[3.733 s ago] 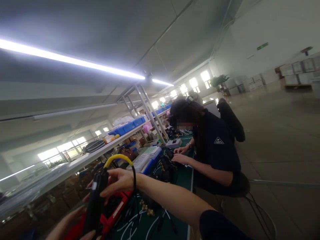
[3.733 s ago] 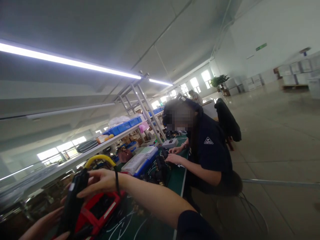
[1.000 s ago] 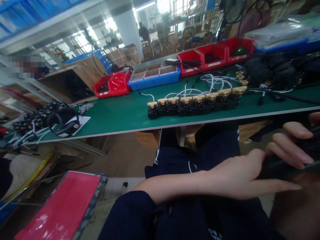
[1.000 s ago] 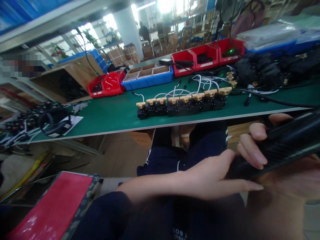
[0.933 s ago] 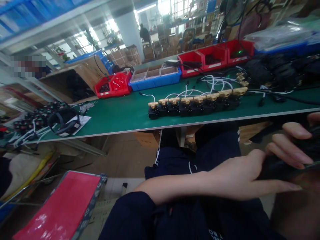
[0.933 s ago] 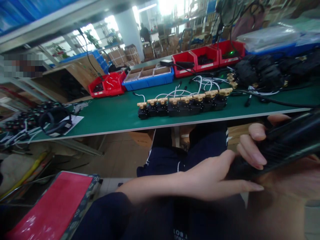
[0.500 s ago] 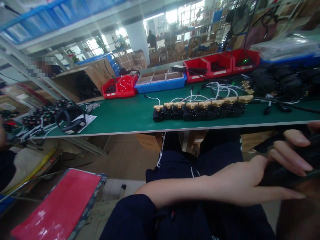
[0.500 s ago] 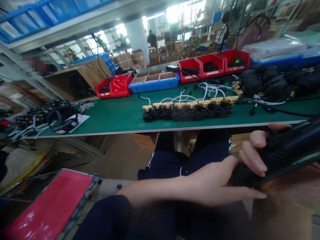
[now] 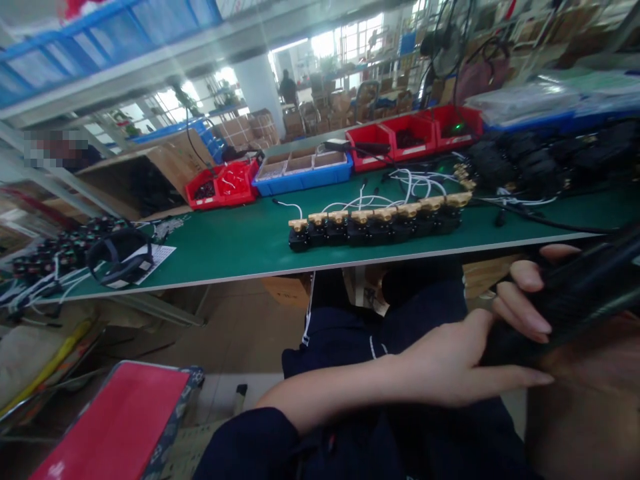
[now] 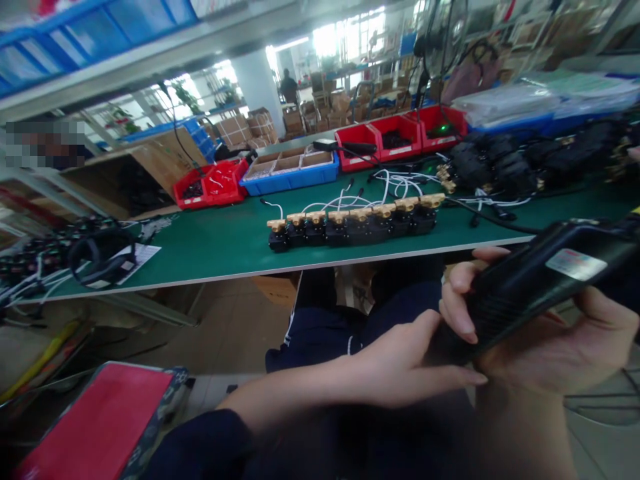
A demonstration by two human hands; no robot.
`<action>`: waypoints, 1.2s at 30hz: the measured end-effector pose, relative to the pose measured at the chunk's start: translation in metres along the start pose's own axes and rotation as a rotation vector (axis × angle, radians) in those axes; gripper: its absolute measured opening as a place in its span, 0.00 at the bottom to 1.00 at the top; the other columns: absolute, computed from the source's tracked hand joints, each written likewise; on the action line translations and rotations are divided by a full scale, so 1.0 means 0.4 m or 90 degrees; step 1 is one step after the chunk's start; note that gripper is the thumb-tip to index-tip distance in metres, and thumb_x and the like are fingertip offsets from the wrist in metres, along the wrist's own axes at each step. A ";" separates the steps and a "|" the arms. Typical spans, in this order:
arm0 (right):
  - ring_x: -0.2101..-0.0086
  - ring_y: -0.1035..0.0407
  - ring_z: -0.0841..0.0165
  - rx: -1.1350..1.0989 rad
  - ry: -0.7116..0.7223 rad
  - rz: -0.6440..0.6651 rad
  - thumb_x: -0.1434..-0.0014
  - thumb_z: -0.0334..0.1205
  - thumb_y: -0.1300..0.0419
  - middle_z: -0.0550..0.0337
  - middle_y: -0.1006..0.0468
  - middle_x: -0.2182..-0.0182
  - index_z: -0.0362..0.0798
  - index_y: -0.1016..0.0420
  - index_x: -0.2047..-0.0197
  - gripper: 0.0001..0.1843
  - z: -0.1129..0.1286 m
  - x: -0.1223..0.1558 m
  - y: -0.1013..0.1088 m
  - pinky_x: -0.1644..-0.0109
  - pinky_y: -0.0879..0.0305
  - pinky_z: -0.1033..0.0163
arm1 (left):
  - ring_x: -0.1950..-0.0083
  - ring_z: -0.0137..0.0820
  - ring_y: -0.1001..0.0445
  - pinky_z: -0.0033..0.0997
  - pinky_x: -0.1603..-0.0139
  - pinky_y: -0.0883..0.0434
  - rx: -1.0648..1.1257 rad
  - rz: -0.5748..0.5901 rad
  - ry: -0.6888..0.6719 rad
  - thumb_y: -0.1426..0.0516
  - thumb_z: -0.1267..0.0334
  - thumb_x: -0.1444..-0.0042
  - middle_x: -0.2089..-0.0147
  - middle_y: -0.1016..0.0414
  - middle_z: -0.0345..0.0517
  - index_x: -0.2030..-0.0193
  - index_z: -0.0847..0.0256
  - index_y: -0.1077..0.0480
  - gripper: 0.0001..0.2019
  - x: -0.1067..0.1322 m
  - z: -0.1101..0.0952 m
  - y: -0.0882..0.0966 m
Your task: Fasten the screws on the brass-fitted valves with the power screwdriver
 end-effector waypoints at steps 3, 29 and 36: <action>0.87 0.43 0.72 0.014 0.036 0.063 0.48 0.64 0.39 0.57 0.30 0.72 0.52 0.18 0.56 0.27 0.016 -0.002 -0.028 0.89 0.50 0.65 | 0.49 0.51 0.23 0.41 0.55 0.26 -0.019 -0.001 0.012 0.40 0.44 0.43 0.48 0.24 0.60 0.42 0.65 0.37 0.30 -0.007 0.003 -0.004; 0.77 0.34 0.70 -0.184 0.086 0.002 0.44 0.61 0.44 0.51 0.26 0.65 0.43 0.32 0.56 0.28 0.031 0.051 0.050 0.85 0.43 0.71 | 0.62 0.32 0.27 0.34 0.58 0.28 -0.022 -0.028 0.050 0.39 0.58 0.41 0.59 0.29 0.42 0.49 0.58 0.37 0.17 -0.036 0.036 -0.078; 0.83 0.37 0.72 -0.203 0.089 0.072 0.39 0.60 0.43 0.57 0.28 0.70 0.46 0.27 0.51 0.26 0.030 0.041 0.030 0.84 0.43 0.71 | 0.62 0.31 0.29 0.31 0.59 0.30 0.006 -0.040 0.064 0.39 0.59 0.41 0.61 0.30 0.40 0.52 0.59 0.36 0.14 -0.040 0.044 -0.065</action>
Point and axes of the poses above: each hand's wrist, its own x-axis away from the middle knuckle, its own y-axis out of the back of the hand, z = x × y, the point moved 9 cm from there along -x, towards the middle knuckle
